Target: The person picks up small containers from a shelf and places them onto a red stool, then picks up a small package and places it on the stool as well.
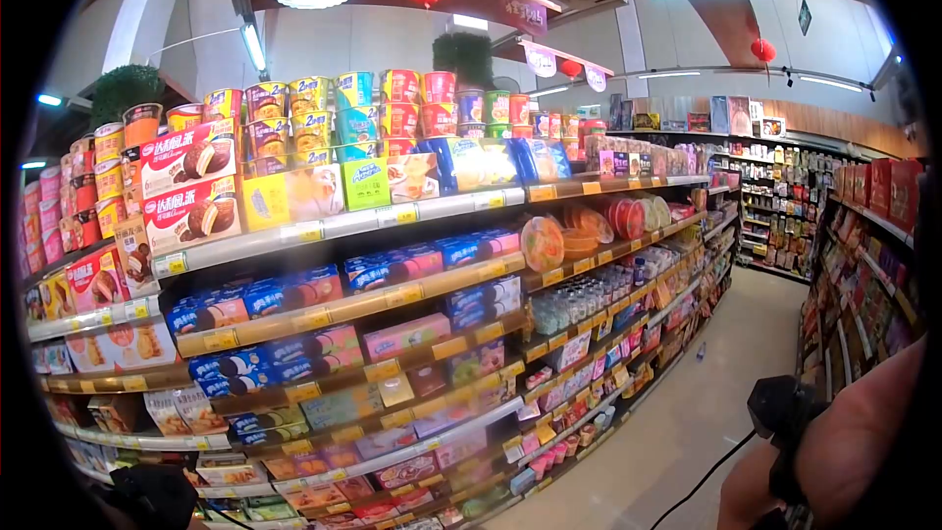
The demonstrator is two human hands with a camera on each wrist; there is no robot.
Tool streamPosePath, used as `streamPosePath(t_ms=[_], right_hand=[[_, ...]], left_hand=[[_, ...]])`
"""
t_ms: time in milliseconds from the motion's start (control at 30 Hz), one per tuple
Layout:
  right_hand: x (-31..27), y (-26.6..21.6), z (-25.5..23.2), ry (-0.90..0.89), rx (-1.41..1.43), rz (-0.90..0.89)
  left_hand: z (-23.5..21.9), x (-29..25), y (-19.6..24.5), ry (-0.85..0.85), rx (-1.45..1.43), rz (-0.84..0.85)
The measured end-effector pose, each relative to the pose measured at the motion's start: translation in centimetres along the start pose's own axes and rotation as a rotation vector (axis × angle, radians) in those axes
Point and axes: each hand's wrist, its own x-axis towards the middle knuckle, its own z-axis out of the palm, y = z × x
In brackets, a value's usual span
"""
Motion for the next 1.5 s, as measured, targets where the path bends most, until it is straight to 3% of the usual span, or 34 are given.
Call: streamPosePath(t_ms=[233,567,600,667,700,733,767,833,867,900,967,1300,1500], right_hand=[[-2.3,-0.2,-0.5,0.001,0.015,0.031],[-4.3,0.2,-5.8,-0.03,0.058,0.036],[-4.6,0.1,-6.0,0.007,0.057,0.025],[-5.0,-0.6,-5.0,0.307,0.024,0.016],[-5.7,-0.8,-5.3,0.367,-0.024,0.021],[-7.9,-0.3,-11.2,-0.161,-0.031,0.02],[-8.0,0.0,-11.1,-0.181,-0.02,0.026],[-8.3,0.0,-9.2,-0.028,0.042,0.171],[-7.8,0.4,-6.2,0.309,0.04,0.174],[-7.9,0.6,-10.3,-0.084,0.038,0.207],[-7.1,1.1,-12.6,-0.308,-0.089,0.2],[-9.3,7.5,-7.1,-0.312,0.089,0.147],[-10.7,12.3,-4.1,-0.381,0.104,0.12]], left_hand=[[2.2,0.3,0.5,-0.021,-0.005,0.016],[4.8,2.0,3.5,-0.028,-0.046,0.016],[5.3,1.9,3.7,-0.013,-0.044,0.018],[6.0,1.4,3.8,0.012,-0.028,0.039],[6.4,1.1,3.6,0.015,-0.027,0.062],[6.8,0.4,2.9,-0.008,-0.102,0.078],[8.2,0.3,2.7,-0.004,-0.11,0.057],[11.2,-0.2,2.4,0.184,-0.197,-0.037],[11.2,-1.9,2.2,0.198,-0.036,-0.014],[11.0,-1.5,2.1,0.175,-0.044,-0.039],[10.7,0.3,2.0,-0.12,-0.338,-0.048],[17.5,-0.5,-3.3,-0.059,-0.301,-0.09],[21.5,-1.9,-8.6,0.154,-0.325,-0.087]])
